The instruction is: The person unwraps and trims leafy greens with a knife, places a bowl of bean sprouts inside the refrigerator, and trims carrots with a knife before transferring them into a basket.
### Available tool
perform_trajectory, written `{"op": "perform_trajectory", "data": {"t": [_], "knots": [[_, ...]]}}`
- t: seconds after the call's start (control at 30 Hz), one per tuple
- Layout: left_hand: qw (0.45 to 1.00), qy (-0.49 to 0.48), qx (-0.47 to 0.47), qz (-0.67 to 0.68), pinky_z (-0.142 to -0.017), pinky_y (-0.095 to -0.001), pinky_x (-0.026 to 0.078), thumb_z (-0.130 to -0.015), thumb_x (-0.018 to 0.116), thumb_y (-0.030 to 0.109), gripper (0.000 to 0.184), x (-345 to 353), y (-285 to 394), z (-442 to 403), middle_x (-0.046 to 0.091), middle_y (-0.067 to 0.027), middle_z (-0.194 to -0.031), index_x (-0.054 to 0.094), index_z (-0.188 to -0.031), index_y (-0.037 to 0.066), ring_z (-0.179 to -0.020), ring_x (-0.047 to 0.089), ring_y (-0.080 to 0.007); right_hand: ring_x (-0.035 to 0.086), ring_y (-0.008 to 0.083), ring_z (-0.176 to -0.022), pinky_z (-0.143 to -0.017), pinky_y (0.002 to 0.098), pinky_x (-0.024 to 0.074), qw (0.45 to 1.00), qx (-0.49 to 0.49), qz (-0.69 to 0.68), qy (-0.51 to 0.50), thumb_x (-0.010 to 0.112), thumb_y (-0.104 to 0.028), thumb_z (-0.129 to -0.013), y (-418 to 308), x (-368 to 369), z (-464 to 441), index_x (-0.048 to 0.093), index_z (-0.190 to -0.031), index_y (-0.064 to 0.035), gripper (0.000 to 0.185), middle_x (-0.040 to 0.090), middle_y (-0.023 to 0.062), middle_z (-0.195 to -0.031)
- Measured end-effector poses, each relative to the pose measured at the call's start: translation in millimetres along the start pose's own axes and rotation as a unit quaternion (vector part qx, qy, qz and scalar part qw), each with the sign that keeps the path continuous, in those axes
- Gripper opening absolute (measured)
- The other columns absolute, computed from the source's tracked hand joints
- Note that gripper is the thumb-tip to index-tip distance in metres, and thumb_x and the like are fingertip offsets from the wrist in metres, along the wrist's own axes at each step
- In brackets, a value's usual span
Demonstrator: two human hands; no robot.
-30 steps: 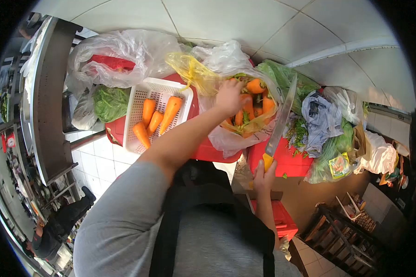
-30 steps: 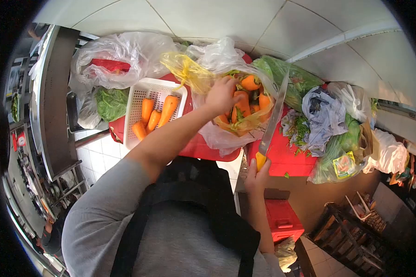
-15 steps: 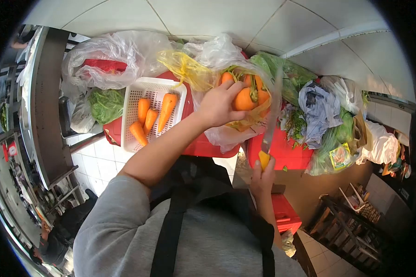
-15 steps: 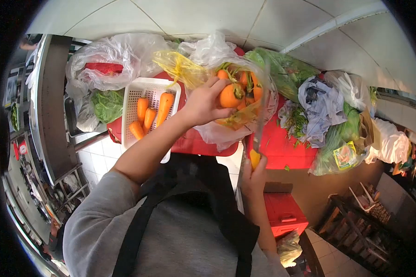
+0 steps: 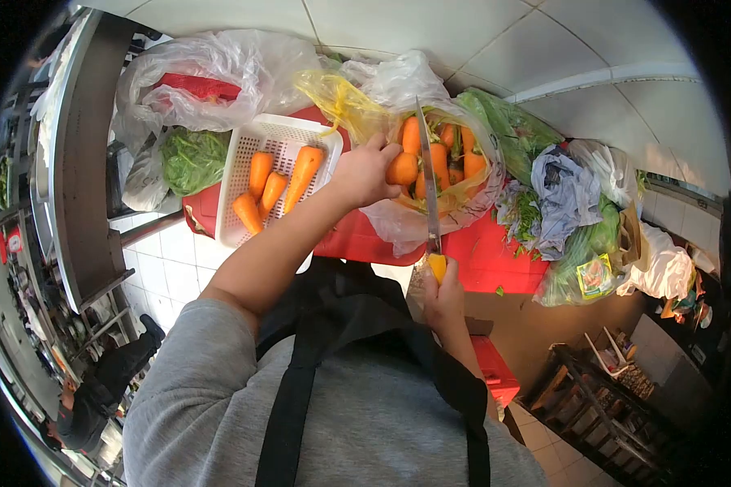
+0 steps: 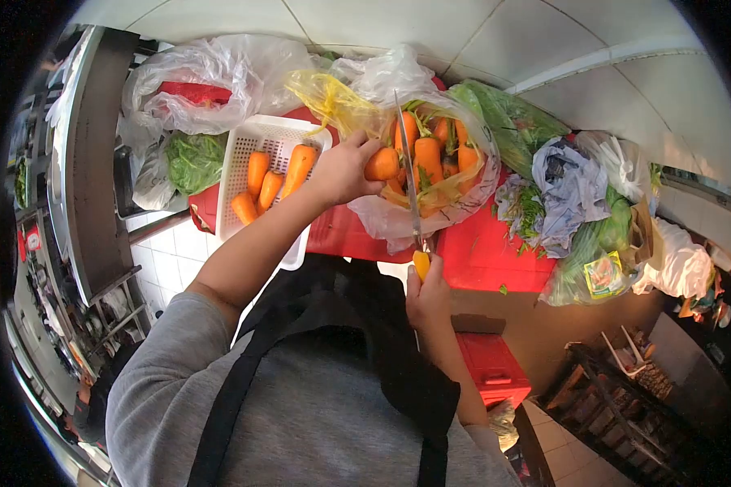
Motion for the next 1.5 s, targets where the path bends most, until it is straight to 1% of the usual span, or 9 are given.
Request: {"op": "perform_trajectory", "data": {"t": [0.13, 0.47, 0.67, 0.77, 1.07, 1.17, 1.27, 1.37, 1.5], "knots": [[0.999, -0.050, -0.012, 0.008, -0.081, -0.0430, 0.051, -0.064, 0.077, 0.033, 0.063, -4.2, -1.1, 0.3, 0.051, -0.0130, -0.116, 0.053, -0.119, 0.013, -0.101, 0.060, -0.0319, 0.058, 0.0495, -0.084, -0.069, 0.0544, 0.0441, 1.000, -0.001, 0.020, -0.021, 0.049, -0.025, -0.093, 0.2, 1.5, 1.5, 0.040, -0.121, -0.0007, 0.038, 0.060, 0.0318, -0.090], [0.986, 0.145, 0.065, 0.043, -0.070, -0.0407, 0.052, -0.061, 0.079, 0.021, 0.055, -45.5, -16.2, 22.0, 0.054, -0.0112, -0.097, 0.057, -0.111, 0.008, -0.086, 0.060, -0.0330, 0.057, 0.0503, -0.086, -0.071, 0.0524, 0.0451, 0.994, -0.105, 0.011, 0.020, 0.050, -0.018, -0.093, -40.1, 25.0, -53.7, 0.039, -0.117, -0.0001, 0.033, 0.059, 0.0312, -0.093], [0.994, 0.098, 0.053, 0.010, -0.075, -0.0425, 0.051, -0.063, 0.079, 0.023, 0.058, -45.4, -14.7, 11.3, 0.053, -0.0121, -0.100, 0.056, -0.114, 0.009, -0.090, 0.060, -0.0331, 0.056, 0.0504, -0.089, -0.073, 0.0535, 0.0445, 0.996, -0.086, 0.009, 0.038, 0.052, -0.015, -0.090, -35.3, 40.6, -67.8, 0.038, -0.116, 0.0006, 0.033, 0.058, 0.0327, -0.095], [0.975, 0.017, 0.221, 0.011, -0.082, -0.0433, 0.049, -0.064, 0.079, 0.023, 0.058, -12.2, 28.8, 20.4, 0.053, -0.0149, -0.106, 0.055, -0.115, 0.009, -0.098, 0.058, -0.0345, 0.057, 0.0503, -0.088, -0.074, 0.0544, 0.0448, 0.990, -0.114, 0.007, 0.085, 0.052, -0.022, -0.091, -23.0, 33.0, -92.3, 0.040, -0.115, 0.0009, 0.036, 0.059, 0.0326, -0.094], [0.950, 0.177, -0.254, 0.041, -0.086, -0.0419, 0.047, -0.067, 0.082, 0.028, 0.064, -40.7, -129.2, 114.0, 0.055, -0.0171, -0.113, 0.053, -0.118, 0.004, -0.099, 0.057, -0.0352, 0.060, 0.0421, -0.089, -0.075, 0.0465, 0.0457, 0.993, 0.010, -0.040, 0.113, 0.053, -0.025, -0.092, 50.7, -6.1, -62.6, 0.042, -0.115, -0.0002, 0.035, 0.060, 0.0249, -0.096], [0.947, 0.265, -0.139, -0.115, -0.087, -0.0412, 0.047, -0.068, 0.081, 0.029, 0.065, -45.1, -108.7, 98.1, 0.056, -0.0172, -0.114, 0.052, -0.120, 0.005, -0.099, 0.057, -0.0349, 0.060, 0.0375, -0.091, -0.078, 0.0435, 0.0456, 0.978, 0.085, -0.147, 0.121, 0.054, -0.026, -0.093, 83.9, 4.1, -46.2, 0.042, -0.117, -0.0002, 0.037, 0.059, 0.0220, -0.098], [0.986, 0.136, -0.039, 0.084, -0.078, -0.0374, 0.052, -0.073, 0.077, 0.022, 0.043, 9.1, -79.6, 23.5, 0.063, -0.0159, -0.098, 0.062, -0.108, 0.002, -0.089, 0.064, -0.0284, 0.050, 0.0159, -0.061, -0.052, 0.0301, 0.0395, 0.981, 0.029, -0.123, 0.144, 0.052, -0.021, -0.095, 96.9, 7.7, -40.9, 0.042, -0.112, -0.0037, 0.027, 0.050, 0.0063, -0.074], [0.957, 0.020, -0.190, 0.220, -0.084, -0.0387, 0.050, -0.078, 0.068, 0.024, 0.038, 79.5, -49.1, -49.2, 0.066, -0.0152, -0.101, 0.060, -0.108, 0.002, -0.095, 0.063, -0.0309, 0.045, 0.0071, -0.047, -0.040, 0.0242, 0.0368, 0.980, -0.012, -0.129, 0.154, 0.051, -0.019, -0.095, 91.8, 0.9, -34.4, 0.041, -0.108, -0.0057, 0.021, 0.046, -0.0003, -0.063], [0.914, 0.067, -0.352, 0.193, -0.095, -0.0418, 0.045, -0.075, 0.068, 0.031, 0.062, 141.3, -53.9, -102.8, 0.055, -0.0198, -0.123, 0.048, -0.126, 0.004, -0.114, 0.054, -0.0357, 0.053, 0.0173, -0.064, -0.058, 0.0328, 0.0440, 0.972, 0.076, -0.178, 0.135, 0.054, -0.020, -0.093, 72.2, -17.8, -12.0, 0.045, -0.113, 0.0024, 0.032, 0.054, 0.0108, -0.081]]}}
Point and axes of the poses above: each hand's wrist, its own z-axis away from the middle knuckle, its own x-axis out of the palm, y = z × x, the point moved 4 cm from there along -z, towards the middle knuckle
